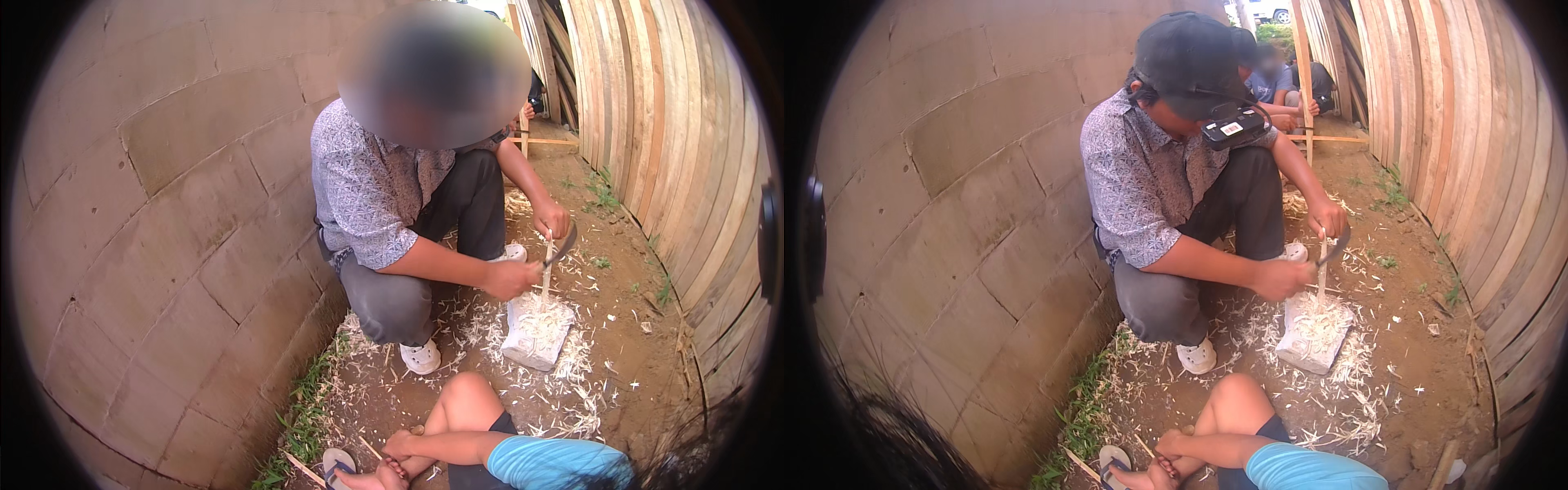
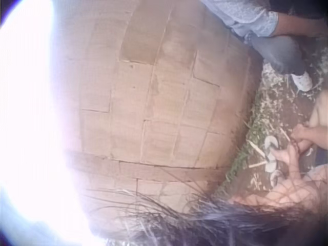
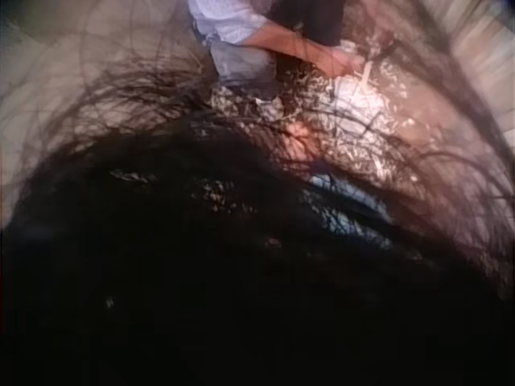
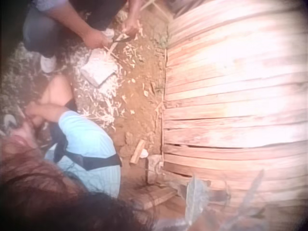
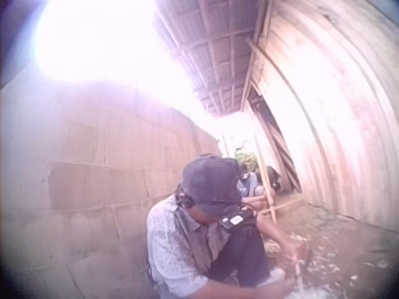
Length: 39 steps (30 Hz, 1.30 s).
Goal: The person sits on the ground and uses a knife to shave thin strips from a small wooden stick. Another person nearby also shaves wood. The camera wearer repeatedly holds the stick and shaves it, creating wood shavings on the ground.
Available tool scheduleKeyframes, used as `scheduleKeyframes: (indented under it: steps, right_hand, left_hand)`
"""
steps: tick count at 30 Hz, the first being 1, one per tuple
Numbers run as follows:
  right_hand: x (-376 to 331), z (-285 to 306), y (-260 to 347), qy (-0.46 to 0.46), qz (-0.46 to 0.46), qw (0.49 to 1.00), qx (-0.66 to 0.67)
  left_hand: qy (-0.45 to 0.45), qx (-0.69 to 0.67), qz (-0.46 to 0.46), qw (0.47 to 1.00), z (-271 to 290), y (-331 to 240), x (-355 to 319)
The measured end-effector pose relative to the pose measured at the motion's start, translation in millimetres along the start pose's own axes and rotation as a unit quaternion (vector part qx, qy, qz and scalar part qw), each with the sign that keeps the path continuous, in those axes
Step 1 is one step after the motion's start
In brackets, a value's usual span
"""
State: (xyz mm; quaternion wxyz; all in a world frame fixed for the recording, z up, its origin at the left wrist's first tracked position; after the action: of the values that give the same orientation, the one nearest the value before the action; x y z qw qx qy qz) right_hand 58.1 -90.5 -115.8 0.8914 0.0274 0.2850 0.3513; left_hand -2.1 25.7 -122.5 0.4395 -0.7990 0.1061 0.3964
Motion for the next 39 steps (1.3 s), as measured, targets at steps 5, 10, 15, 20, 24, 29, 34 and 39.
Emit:
scheduleKeyframes:
  steps: [5, 10, 15, 20, 24, 29, 34, 39]
  right_hand:
    - [-6, 4, 1, -0.011, 0.002, 1.0, -0.005]
    - [-16, 14, 5, 0.002, 0.002, 1.0, 0.004]
    - [-13, 10, 3, 0.003, 0.005, 1.0, -0.001]
    - [-3, 0, -5, 0.005, 0.015, 1.0, 0.003]
    - [-2, 2, -2, -0.001, 0.017, 1.0, 0.011]
    - [2, -1, -3, 0.004, 0.008, 1.0, 0.008]
    - [-8, 8, 4, -0.008, -0.005, 1.0, 0.017]
    - [-3, 3, -2, 0.014, 0.009, 1.0, 0.004]
  left_hand:
    - [0.002, 0.006, -0.003, 1.0, -4, 0, -1]
    - [0.004, 0.007, -0.002, 1.0, -6, 0, 0]
    - [0.004, 0.005, 0.003, 1.0, -6, 4, 1]
    - [0.008, -0.001, 0.018, 1.0, -11, 15, 2]
    - [0.014, -0.007, 0.034, 0.999, -14, 26, 5]
    - [0.023, -0.009, 0.046, 0.999, -23, 34, 3]
    - [0.014, -0.014, 0.034, 0.999, -15, 24, 3]
    - [0.004, -0.019, 0.01, 1.0, -4, 4, 1]
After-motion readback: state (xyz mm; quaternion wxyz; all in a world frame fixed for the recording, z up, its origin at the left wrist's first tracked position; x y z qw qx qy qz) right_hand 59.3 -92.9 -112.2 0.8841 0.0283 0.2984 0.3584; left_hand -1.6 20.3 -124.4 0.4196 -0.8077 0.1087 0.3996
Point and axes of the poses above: each hand's wrist, its own x-axis towards the middle knuckle, its own z-axis out of the back of the hand, y = z × x, the point moved 1 cm from there along x, towards the middle knuckle, and after that the axes turned 2 degrees about y, right-handed, at the moved point
